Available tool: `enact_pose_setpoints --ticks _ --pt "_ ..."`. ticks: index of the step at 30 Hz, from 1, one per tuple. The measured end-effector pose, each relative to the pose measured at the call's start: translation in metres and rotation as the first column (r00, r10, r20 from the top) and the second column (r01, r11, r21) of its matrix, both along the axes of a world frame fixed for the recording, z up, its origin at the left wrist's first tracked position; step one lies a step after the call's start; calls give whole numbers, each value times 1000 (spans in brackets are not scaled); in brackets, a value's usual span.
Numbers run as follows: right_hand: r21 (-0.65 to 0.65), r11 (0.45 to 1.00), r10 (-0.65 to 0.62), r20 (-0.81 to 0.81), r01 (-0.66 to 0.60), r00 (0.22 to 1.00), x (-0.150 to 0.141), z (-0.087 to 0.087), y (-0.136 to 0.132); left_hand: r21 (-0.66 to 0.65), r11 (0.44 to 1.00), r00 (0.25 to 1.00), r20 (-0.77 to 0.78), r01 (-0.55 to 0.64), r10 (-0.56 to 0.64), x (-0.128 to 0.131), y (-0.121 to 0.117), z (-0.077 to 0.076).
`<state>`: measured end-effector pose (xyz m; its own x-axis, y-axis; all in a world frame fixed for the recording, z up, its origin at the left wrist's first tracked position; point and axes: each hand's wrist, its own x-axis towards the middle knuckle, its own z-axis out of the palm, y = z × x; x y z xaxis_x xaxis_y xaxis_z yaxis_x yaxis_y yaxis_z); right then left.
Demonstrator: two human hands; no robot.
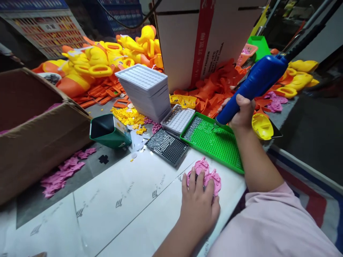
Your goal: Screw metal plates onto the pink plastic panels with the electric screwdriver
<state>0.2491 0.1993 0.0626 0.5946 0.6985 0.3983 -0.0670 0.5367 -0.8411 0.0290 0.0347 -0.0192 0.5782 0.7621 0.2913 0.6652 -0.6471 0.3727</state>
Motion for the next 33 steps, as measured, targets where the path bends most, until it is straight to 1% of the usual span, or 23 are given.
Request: enact_pose_setpoints --ticks 5,11,14,18,22,29,33 --pt "-22 999 44 -13 -45 999 -2 0 2 12 1000 1000 22 -5 5 -1 -1 1" --pt "-46 997 62 9 -61 998 -3 -1 2 -17 1000 999 37 -13 13 0 -1 2" --pt "-72 993 94 6 -93 996 -3 0 2 -23 1000 999 36 -16 17 0 -1 2" --pt "-89 988 131 19 -128 991 -5 3 0 -26 999 999 25 -27 27 0 -3 2" --pt "-127 978 164 -6 -164 986 -5 7 -2 -42 999 999 25 -28 29 0 -2 2" --pt "-35 998 53 -47 -55 997 -1 9 2 -58 998 999 27 -27 28 1 -1 2" --pt "28 997 66 -19 -66 998 -6 17 -8 -57 998 999 26 -25 26 1 -1 2"
